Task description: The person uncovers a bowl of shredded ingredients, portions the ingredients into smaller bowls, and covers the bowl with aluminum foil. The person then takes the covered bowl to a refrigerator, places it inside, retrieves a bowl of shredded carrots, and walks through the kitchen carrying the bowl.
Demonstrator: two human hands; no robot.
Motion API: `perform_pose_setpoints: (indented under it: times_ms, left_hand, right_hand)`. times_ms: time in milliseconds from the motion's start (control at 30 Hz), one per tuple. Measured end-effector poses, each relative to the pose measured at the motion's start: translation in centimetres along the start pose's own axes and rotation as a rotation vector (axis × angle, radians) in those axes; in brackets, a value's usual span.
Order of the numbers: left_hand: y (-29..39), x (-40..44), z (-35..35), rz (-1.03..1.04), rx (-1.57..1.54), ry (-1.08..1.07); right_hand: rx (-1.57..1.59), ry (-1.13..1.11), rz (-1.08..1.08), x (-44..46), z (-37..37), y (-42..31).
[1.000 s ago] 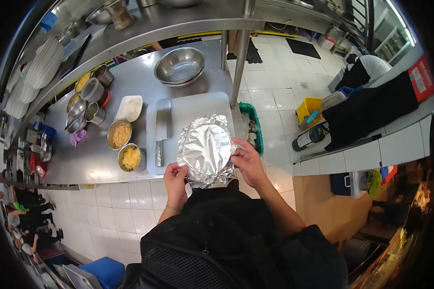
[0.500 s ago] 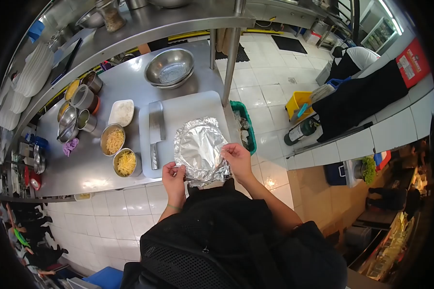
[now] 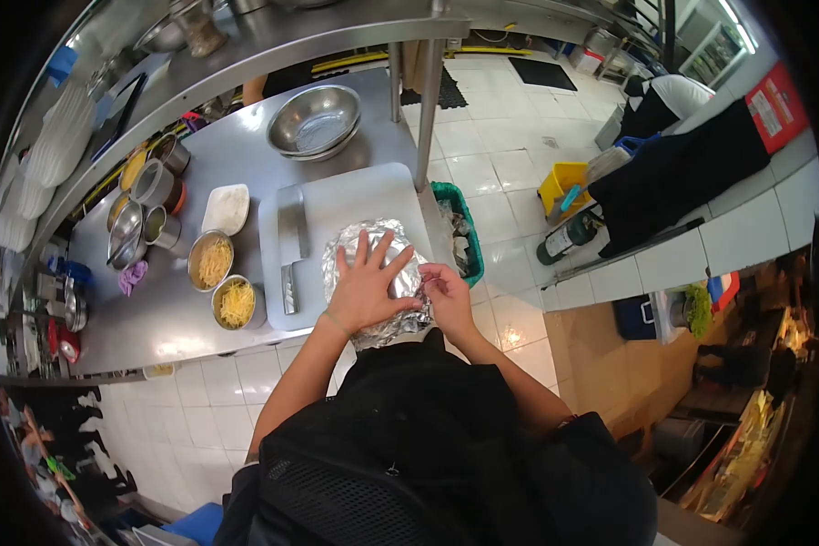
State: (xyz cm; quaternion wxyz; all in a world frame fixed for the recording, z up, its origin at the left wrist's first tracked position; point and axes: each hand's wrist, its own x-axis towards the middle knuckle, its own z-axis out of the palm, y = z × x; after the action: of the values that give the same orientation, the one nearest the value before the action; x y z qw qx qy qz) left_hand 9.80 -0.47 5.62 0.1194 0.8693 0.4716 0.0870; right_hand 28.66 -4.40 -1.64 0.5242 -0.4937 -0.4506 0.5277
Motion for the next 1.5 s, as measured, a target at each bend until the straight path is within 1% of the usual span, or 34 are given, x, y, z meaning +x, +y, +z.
perform_pose_setpoints:
  times_ms: [33,100,133,200,233,300,333,400,433,500,533,600,733,800,833,900,933,1000,1033,1100,1133,1200,1233,1300,1333,1400,1433,1500]
  left_hand:
    - [0.2,-0.1,0.1,-0.020,0.021,0.019]
    - [0.6,-0.4,0.4,-0.051,0.058,0.028]
    - [0.7,-0.5,0.3,-0.045,0.060,0.023]
    - [0.9,-0.4,0.0,-0.079,0.073,-0.001]
    - [0.9,-0.3,0.0,-0.071,0.078,-0.002]
    - [1.0,-0.4,0.1,-0.081,0.075,0.006]
    - [1.1,-0.5,0.1,-0.081,0.075,0.005]
    - [1.0,-0.6,0.2,-0.076,0.078,0.032]
    - [0.8,-0.7,0.3,-0.080,0.077,0.031]
    - [0.7,-1.1,0.5,-0.074,0.083,0.046]
    - [0.8,-1.2,0.4,-0.081,0.080,0.046]
    - [1.0,-1.2,0.1,-0.103,0.054,0.012]
    - [0.7,-1.4,0.3,-0.103,0.050,0.033]
    - [0.6,-1.4,0.6,-0.116,0.052,0.068]
    - [0.6,-1.3,0.6,-0.119,0.052,0.070]
    - [0.8,-1.3,0.8,-0.080,0.116,0.014]
    - [0.8,-1.3,0.8,-0.083,0.115,0.014]
    - [0.7,-1.2,0.8,-0.074,0.132,-0.015]
    - [0.7,-1.2,0.9,-0.072,0.134,-0.016]
    - [0.7,-1.2,1.0,-0.079,0.136,0.013]
    - [0.8,-1.2,0.9,-0.071,0.136,0.008]
    - [0.9,-1.0,0.8,-0.092,0.120,-0.005]
    - [0.8,-1.0,0.8,-0.086,0.121,-0.005]
    - [0.7,-1.1,1.1,-0.082,0.115,0.014]
    - [0.7,-1.1,1.1,-0.081,0.113,0.017]
    - [0.8,-1.0,0.8,-0.092,0.099,-0.007]
    - [0.9,-1.1,0.6,-0.094,0.097,-0.004]
    - [1.0,-1.1,0.2,-0.104,0.082,-0.041]
  right_hand:
    - [0.007,0.018,0.000,0.0,-0.1,0.2]
    - [-0.218,0.174,-0.199,0.0,0.1,0.3]
    - [-0.215,0.181,-0.197,0.0,0.2,-0.1]
    - [-0.308,0.259,-0.369,0.4,0.2,-1.7]
    - [-0.305,0.267,-0.371,0.7,0.3,-2.7]
    - [-0.423,0.182,-0.485,0.7,0.4,-3.9]
    - [-0.423,0.182,-0.484,0.7,0.6,-3.9]
    - [-0.433,0.060,-0.443,0.8,1.2,-3.9]
    - [-0.433,0.056,-0.442,1.0,1.3,-3.7]
    - [-0.490,-0.021,-0.421,1.0,1.5,-2.7]
    - [-0.491,-0.029,-0.418,1.1,1.5,-2.1]
    - [-0.377,0.022,-0.383,1.2,1.5,-1.3]
    - [-0.349,0.033,-0.395,1.5,1.4,-0.7]
    - [-0.289,0.089,-0.330,1.5,1.4,-0.3]
    - [-0.289,0.086,-0.330,1.6,1.6,0.0]
    - [-0.182,0.132,-0.278,1.6,1.7,0.4]
    - [-0.183,0.129,-0.277,1.6,1.6,0.5]
    - [-0.188,0.119,-0.164,1.9,1.3,0.1]
    - [-0.186,0.121,-0.163,2.3,1.1,-0.2]
    - [-0.267,0.053,0.117,3.3,0.5,-1.0]
    - [-0.264,0.062,0.120,3.6,0.2,-0.9]
    - [0.023,0.020,0.307,4.2,-0.3,-0.8]
    - [0.023,0.025,0.304,4.3,-0.5,-0.8]
    - [0.318,-0.016,0.513,4.4,-0.7,-0.7]
    - [0.315,-0.015,0.512,4.2,-0.5,-0.3]
    - [-0.009,0.060,0.252,4.1,0.3,-0.1]
    - [-0.012,0.058,0.251,4.2,0.2,-0.4]
    - [-0.641,0.059,-0.235,4.5,-0.2,-1.4]
